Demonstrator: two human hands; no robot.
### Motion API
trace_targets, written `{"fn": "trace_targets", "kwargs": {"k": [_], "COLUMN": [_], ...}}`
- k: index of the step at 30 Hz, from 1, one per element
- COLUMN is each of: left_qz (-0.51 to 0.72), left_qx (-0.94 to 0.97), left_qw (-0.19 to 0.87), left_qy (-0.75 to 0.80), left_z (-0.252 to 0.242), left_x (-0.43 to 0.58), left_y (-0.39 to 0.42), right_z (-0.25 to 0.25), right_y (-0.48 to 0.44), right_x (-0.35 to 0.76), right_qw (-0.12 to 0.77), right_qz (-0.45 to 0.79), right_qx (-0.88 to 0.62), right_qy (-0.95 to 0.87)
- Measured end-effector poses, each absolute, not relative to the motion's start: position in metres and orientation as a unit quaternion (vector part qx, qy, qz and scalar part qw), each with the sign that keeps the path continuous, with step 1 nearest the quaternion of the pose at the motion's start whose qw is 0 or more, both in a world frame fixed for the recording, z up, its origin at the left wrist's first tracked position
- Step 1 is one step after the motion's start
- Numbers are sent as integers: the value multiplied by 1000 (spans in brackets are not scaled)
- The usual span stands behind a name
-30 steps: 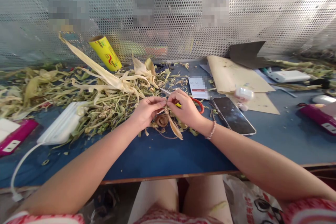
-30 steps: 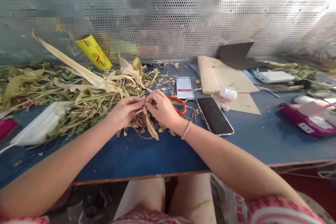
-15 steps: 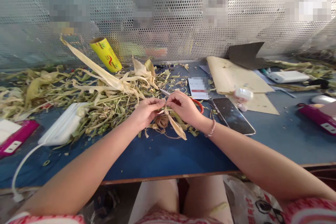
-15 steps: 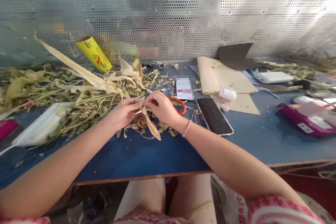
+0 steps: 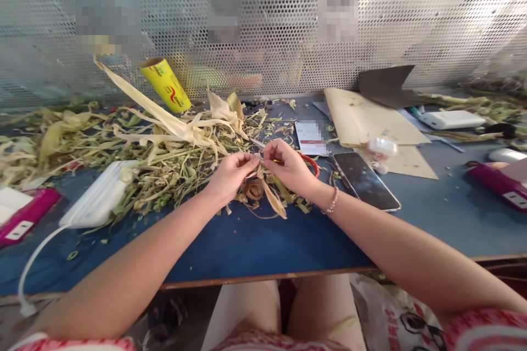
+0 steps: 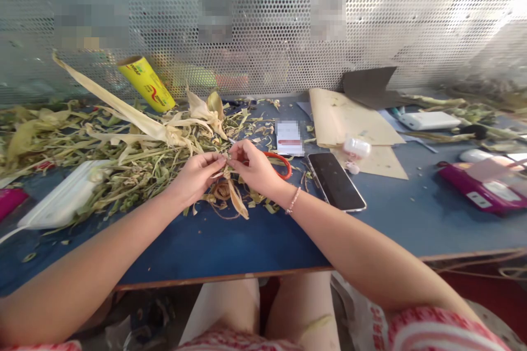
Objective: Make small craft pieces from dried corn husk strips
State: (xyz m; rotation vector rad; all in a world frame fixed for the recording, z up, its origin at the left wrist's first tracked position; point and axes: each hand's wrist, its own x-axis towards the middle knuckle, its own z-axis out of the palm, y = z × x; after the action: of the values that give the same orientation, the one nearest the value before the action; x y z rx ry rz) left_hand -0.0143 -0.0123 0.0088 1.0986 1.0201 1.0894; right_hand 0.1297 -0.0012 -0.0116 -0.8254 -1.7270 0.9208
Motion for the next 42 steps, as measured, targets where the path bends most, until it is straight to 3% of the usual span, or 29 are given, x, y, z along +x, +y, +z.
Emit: {"fn": "trace_targets", "kwargs": {"k": [8, 21, 30, 42], "left_qz": [481, 493, 480, 491], "left_qx": [399, 478, 382, 418], "left_qw": [652, 561, 675, 649], "left_qy": [430, 463, 411, 404], "left_z": [9, 7, 9, 3], "left_x": [-17, -16, -17, -18], "left_y": [-9, -11, -8, -7], "right_z": [-14, 0, 1, -8], "right_y": [10, -8, 2, 4], "right_x": [137, 133, 136, 135], "right_qw": [502, 419, 484, 490], "right_qz": [311, 297, 343, 400], "right_qx": [-413, -410, -404, -378], "right_qy": [-693, -754, -697, -676]}}
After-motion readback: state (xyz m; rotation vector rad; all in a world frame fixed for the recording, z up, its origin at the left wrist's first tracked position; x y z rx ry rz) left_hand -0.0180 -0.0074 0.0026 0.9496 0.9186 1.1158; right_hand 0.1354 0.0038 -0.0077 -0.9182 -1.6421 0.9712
